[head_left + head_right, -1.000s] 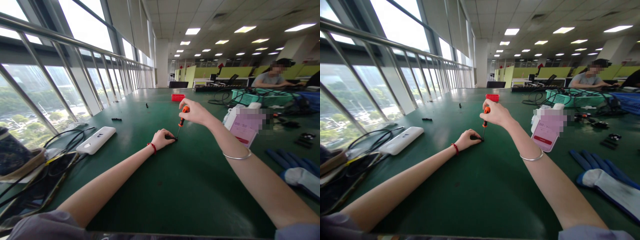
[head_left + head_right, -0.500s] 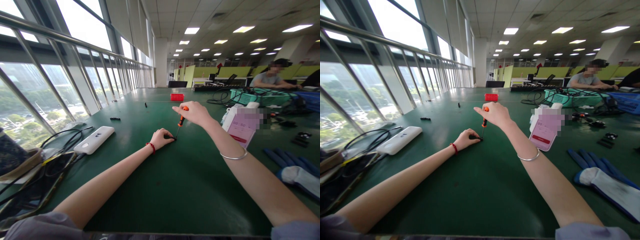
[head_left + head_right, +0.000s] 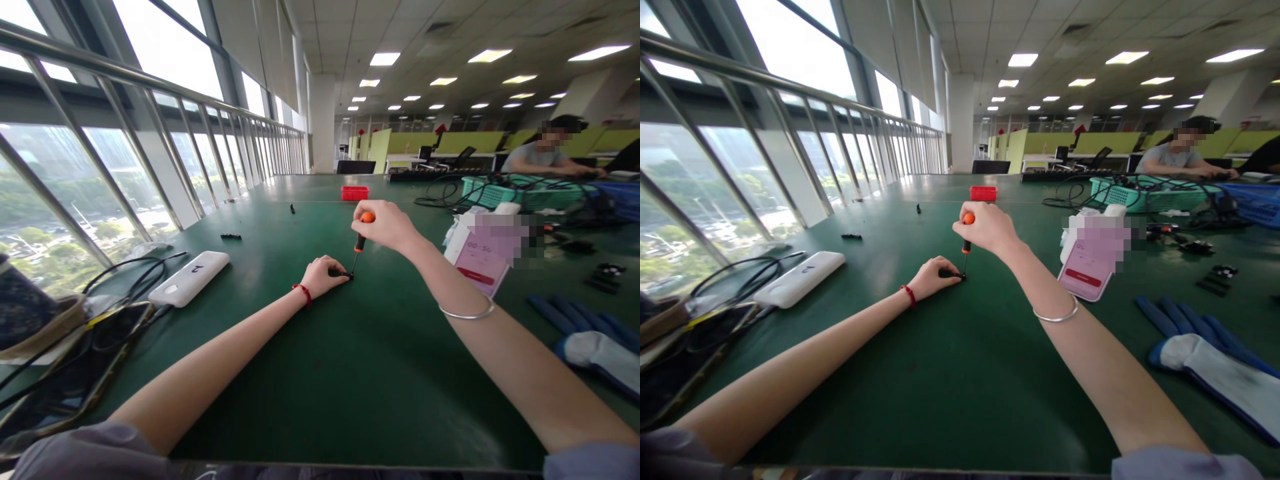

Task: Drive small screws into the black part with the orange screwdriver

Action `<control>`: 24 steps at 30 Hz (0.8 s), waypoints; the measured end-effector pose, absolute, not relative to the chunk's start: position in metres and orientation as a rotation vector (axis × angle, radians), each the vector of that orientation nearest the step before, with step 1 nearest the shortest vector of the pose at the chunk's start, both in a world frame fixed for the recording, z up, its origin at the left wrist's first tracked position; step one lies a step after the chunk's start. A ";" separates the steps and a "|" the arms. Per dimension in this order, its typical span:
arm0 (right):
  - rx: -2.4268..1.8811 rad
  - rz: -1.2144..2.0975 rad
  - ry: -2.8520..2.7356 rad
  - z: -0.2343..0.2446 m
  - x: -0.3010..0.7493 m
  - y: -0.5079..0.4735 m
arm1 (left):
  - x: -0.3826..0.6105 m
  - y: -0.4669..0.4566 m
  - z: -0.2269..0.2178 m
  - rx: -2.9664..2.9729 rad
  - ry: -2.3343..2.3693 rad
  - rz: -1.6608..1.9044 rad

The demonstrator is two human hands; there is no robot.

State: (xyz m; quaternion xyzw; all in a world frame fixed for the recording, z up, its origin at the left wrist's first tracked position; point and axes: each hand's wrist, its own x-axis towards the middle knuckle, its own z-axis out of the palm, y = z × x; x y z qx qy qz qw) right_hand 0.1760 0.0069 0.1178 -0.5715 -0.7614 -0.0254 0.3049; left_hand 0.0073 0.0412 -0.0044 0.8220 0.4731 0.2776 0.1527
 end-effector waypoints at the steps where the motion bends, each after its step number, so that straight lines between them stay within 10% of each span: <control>1: -1.525 -0.081 -2.006 0.118 0.176 0.007 | 0.007 0.041 -0.004 2.358 1.362 0.789; 24: -1.450 -0.023 -1.958 0.114 0.169 0.006 | 0.009 0.038 -0.002 2.357 1.373 0.791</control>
